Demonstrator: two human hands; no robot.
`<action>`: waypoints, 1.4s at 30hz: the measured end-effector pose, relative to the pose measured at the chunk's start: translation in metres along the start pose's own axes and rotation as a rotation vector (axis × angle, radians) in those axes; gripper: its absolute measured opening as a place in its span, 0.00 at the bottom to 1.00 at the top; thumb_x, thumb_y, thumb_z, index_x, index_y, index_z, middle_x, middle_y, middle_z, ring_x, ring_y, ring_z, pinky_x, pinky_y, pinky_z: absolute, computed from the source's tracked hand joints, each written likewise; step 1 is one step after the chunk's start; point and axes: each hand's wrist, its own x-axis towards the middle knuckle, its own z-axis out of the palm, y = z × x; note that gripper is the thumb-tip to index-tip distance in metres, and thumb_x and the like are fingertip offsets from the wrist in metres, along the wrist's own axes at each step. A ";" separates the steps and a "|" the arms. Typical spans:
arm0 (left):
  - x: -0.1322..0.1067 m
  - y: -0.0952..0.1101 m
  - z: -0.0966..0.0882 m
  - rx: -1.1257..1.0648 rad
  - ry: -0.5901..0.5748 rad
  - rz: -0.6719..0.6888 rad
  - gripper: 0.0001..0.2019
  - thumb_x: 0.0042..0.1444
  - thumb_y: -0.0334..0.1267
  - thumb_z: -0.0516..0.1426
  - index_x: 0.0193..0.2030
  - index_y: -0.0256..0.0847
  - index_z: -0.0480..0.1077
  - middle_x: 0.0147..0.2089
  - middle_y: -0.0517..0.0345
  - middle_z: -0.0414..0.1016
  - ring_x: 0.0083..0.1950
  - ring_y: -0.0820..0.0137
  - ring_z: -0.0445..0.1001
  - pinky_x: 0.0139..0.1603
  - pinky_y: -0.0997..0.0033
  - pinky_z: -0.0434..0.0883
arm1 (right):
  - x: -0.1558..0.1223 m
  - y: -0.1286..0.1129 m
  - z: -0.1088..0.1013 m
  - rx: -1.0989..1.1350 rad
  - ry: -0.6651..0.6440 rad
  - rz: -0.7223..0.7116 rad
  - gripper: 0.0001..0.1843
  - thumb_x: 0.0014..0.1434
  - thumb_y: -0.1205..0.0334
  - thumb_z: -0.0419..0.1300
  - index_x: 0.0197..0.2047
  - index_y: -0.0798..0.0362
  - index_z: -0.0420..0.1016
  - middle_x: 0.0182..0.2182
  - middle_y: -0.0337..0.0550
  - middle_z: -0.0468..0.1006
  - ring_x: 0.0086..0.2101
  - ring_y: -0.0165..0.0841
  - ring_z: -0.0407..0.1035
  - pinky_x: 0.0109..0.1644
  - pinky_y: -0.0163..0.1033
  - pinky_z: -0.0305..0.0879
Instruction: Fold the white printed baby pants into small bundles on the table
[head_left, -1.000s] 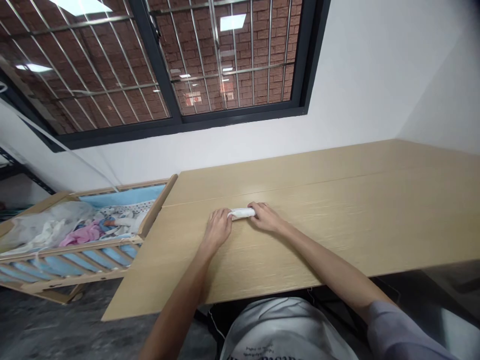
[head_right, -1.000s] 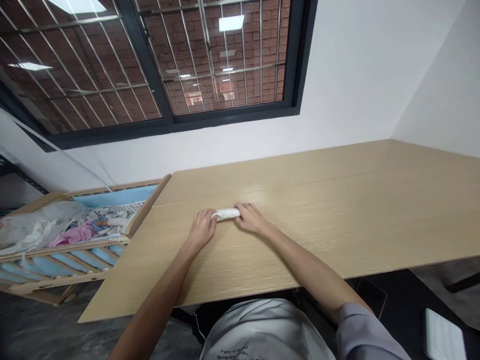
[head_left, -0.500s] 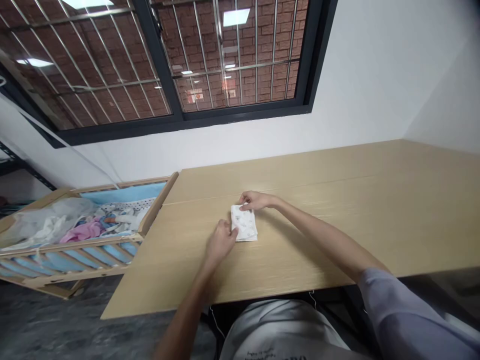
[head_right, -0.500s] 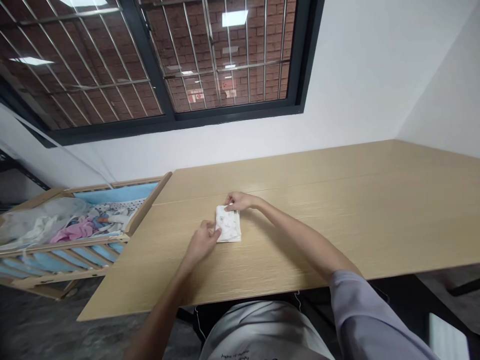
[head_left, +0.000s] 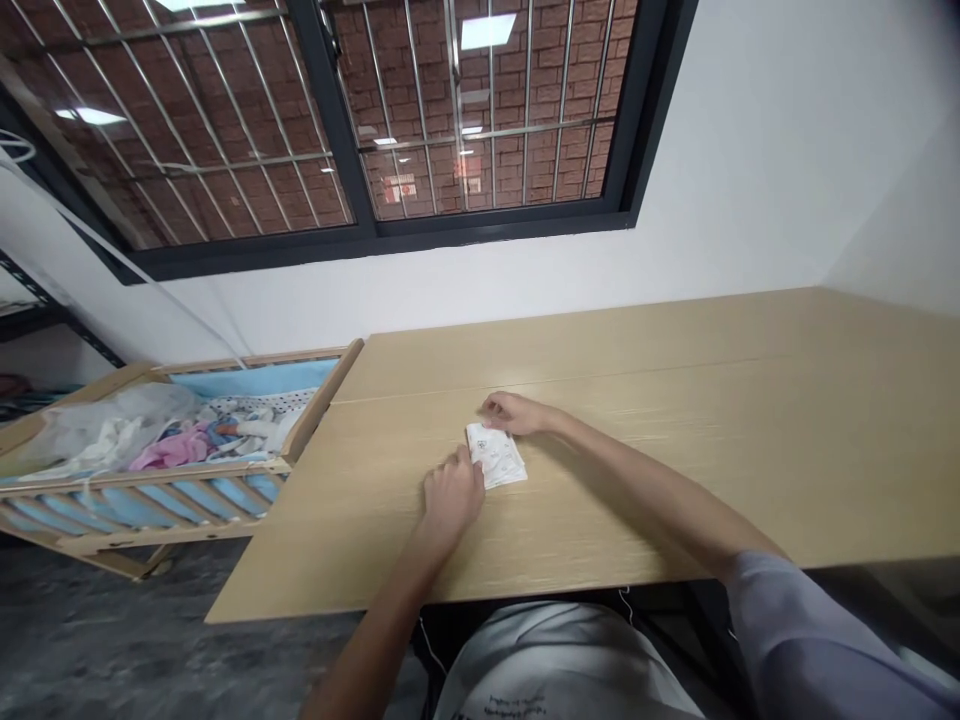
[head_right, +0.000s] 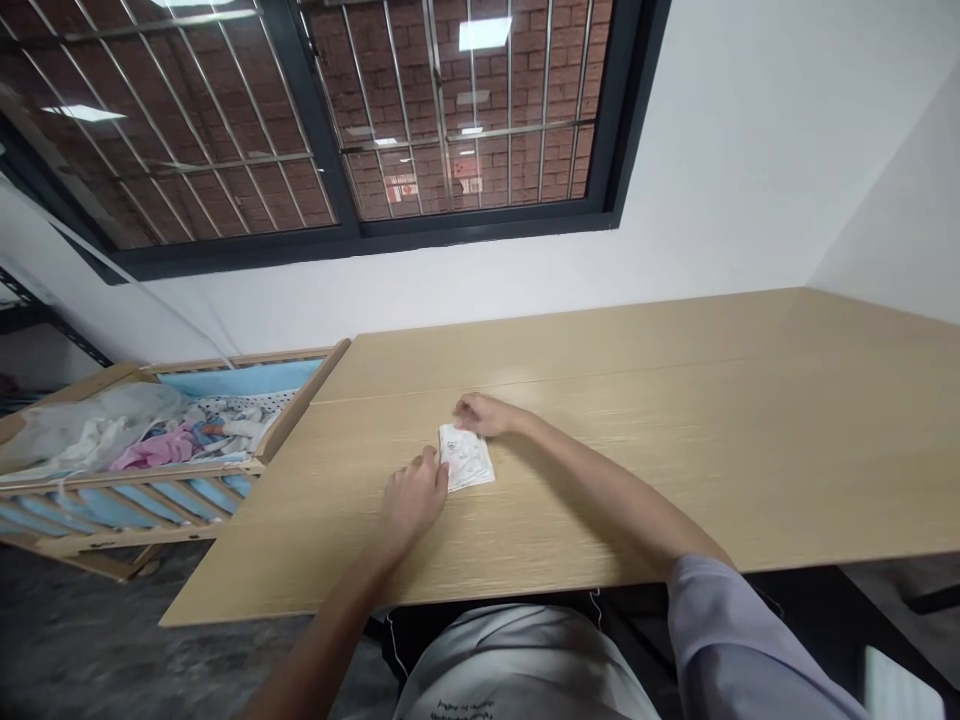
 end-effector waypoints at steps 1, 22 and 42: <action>-0.008 0.003 0.000 0.024 0.047 0.030 0.17 0.68 0.43 0.45 0.53 0.38 0.69 0.50 0.38 0.78 0.52 0.50 0.77 0.52 0.52 0.71 | -0.005 -0.011 -0.003 -0.044 0.024 -0.052 0.29 0.65 0.44 0.58 0.61 0.57 0.70 0.57 0.59 0.75 0.54 0.45 0.71 0.58 0.49 0.67; -0.061 0.031 0.058 -0.013 0.163 0.237 0.30 0.67 0.48 0.48 0.70 0.32 0.61 0.71 0.35 0.63 0.73 0.45 0.57 0.66 0.41 0.62 | -0.048 -0.040 0.023 -0.189 -0.279 -0.272 0.35 0.72 0.41 0.40 0.76 0.46 0.43 0.74 0.37 0.44 0.72 0.36 0.38 0.76 0.49 0.32; 0.011 0.001 -0.026 0.206 -0.026 -0.030 0.29 0.69 0.52 0.40 0.53 0.30 0.72 0.50 0.32 0.78 0.54 0.48 0.76 0.53 0.51 0.69 | -0.019 -0.008 -0.017 0.015 0.150 0.060 0.24 0.67 0.50 0.55 0.58 0.57 0.76 0.57 0.56 0.76 0.54 0.45 0.72 0.59 0.47 0.65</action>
